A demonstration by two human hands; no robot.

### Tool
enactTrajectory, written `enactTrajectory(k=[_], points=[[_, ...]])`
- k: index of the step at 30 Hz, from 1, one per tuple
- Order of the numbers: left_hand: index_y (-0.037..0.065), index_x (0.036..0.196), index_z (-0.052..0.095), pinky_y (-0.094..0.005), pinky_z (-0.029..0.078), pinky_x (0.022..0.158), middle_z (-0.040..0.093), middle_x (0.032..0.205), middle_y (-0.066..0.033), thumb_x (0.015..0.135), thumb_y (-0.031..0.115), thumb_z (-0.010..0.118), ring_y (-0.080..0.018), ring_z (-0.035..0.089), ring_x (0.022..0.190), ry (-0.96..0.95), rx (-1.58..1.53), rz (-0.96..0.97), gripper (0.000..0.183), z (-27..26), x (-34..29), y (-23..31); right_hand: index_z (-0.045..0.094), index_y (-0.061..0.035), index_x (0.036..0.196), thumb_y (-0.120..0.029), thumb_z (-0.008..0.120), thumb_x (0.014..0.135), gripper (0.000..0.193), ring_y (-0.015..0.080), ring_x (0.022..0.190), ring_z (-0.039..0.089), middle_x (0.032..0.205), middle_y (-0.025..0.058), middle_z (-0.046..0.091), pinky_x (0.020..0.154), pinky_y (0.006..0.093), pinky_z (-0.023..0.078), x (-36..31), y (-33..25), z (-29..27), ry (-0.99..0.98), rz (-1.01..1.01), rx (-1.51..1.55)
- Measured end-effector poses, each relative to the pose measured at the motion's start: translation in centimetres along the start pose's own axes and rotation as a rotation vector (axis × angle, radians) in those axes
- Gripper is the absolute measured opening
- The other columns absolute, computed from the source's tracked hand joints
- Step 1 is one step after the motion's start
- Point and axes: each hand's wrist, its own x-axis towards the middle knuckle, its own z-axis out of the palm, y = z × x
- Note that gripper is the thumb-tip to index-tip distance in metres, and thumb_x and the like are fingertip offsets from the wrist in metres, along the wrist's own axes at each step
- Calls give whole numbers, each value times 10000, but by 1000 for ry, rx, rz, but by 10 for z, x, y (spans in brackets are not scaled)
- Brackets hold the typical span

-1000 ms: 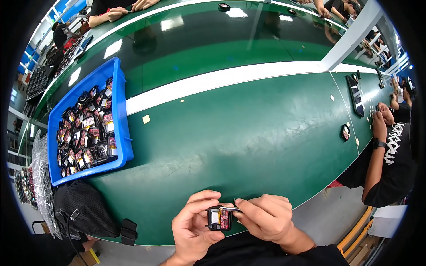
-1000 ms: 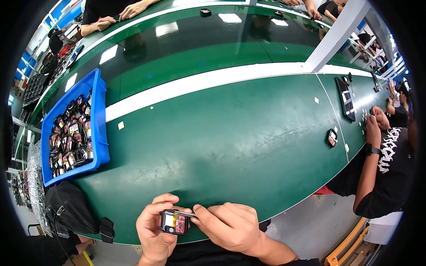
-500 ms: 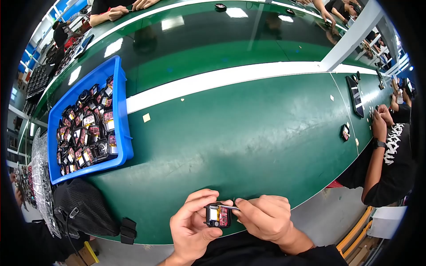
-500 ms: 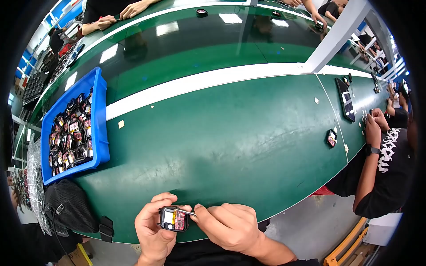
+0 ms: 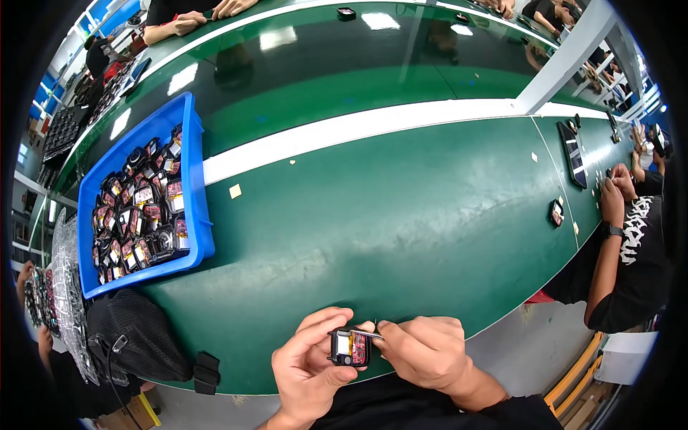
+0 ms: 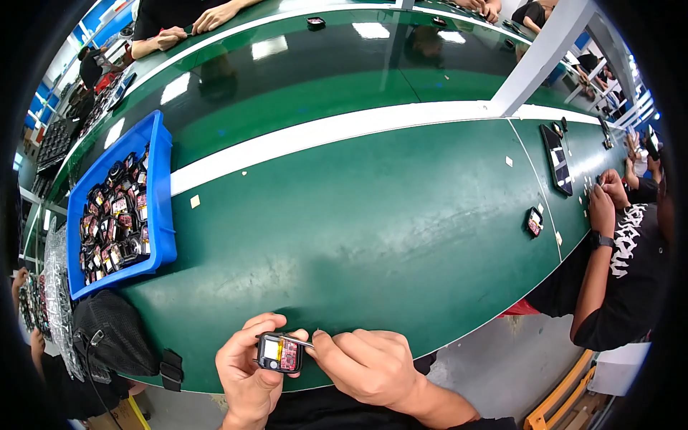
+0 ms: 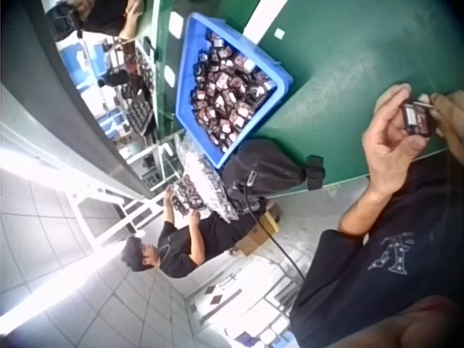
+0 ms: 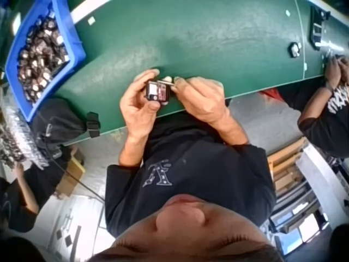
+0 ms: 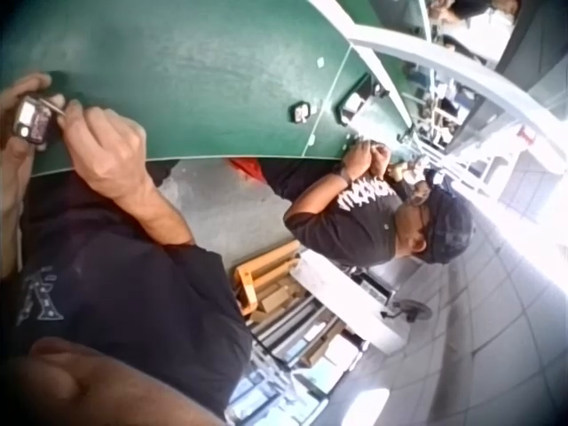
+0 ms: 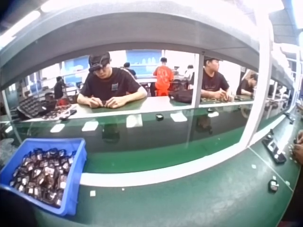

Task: Assembling components of a smartwatch at an industrial production line.

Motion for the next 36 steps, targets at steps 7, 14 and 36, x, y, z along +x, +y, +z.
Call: enactTrajectory(k=[7,14,36], points=[[-54,1239,569,-344,652,704,548,1258,-205,745,278,884,-358,677,1075,23,21,-9,673,0,0,5,693,-46,914,-86,802,756,196,104,439,446,586,-20,426,401,271,355,4,-1,2,-28,6,26],[-35,1233,568,-455,531,996,574,1240,-209,748,154,877,-367,644,1138,-175,-159,106,605,-20,2,8,697,-13,909,-65,784,786,159,161,457,577,642,42,636,424,278,436,4,-3,-12,54,219,250],[-6,1373,550,-453,258,1175,440,1514,-207,950,130,633,-343,384,1428,584,1531,754,452,-54,61,100,687,-6,935,-66,762,829,142,167,469,580,625,42,616,445,275,446,2,0,-17,54,263,323]])
